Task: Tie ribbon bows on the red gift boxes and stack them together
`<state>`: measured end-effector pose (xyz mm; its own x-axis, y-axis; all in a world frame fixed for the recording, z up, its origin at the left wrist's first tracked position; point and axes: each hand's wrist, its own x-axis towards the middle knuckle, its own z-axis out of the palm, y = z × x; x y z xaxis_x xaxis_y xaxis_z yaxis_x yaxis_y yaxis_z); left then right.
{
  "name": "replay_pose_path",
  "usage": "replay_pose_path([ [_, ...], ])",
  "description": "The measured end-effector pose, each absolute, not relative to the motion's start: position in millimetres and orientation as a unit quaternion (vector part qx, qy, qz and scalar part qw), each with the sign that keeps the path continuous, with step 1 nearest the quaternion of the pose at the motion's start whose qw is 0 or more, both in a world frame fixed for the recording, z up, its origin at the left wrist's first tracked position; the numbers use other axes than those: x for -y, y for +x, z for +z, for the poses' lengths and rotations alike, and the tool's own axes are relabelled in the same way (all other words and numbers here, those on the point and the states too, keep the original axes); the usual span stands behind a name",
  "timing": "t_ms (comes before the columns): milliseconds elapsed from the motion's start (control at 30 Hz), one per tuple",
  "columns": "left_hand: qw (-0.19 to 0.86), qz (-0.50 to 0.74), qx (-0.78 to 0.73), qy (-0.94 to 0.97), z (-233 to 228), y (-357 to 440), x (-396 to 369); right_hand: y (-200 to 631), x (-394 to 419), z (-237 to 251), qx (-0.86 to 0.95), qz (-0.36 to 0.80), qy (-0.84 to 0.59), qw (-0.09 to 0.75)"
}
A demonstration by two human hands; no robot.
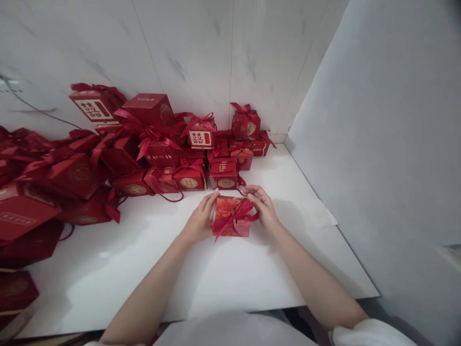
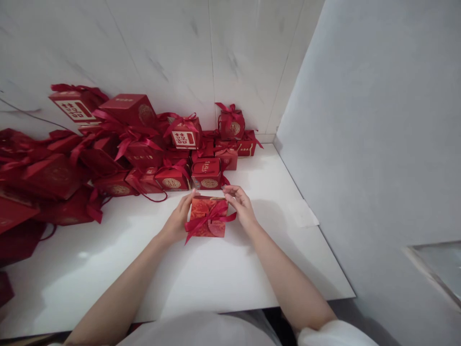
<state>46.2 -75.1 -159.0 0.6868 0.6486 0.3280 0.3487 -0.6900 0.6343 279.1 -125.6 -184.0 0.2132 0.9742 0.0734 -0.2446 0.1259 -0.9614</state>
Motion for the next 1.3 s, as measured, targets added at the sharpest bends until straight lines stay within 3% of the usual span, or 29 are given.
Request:
replay_pose_path([
  [100, 0.229, 0.282, -0.316, 0.876, -159.3, 46.2, 73.2, 276.4, 131.2, -180.3, 0.432, 0.522, -0.421, 0.603],
  [267, 0.244, 0.276, -0.327, 0.871, -159.6, 46.8, 72.0, 262.9, 141.0, -175.9, 0.474, 0.578, -0.417, 0.517],
  [700, 0.248, 0.269, -0.314, 0.876, -163.5, 47.0, 72.4, 248.4, 146.5, -169.5, 0.435, 0.558, -0.448, 0.547],
  [1067, 0.111, 0.347, -0.264, 0.893, -171.1, 46.8, 70.0, 245.9, 152.4, -160.3, 0.497, 0.472, -0.458, 0.566],
  [1300, 0.211, 0.285, -0.325, 0.877, -166.0, 46.7, 69.7, 250.8, 147.3, -167.1, 0.477, 0.483, -0.478, 0.558],
])
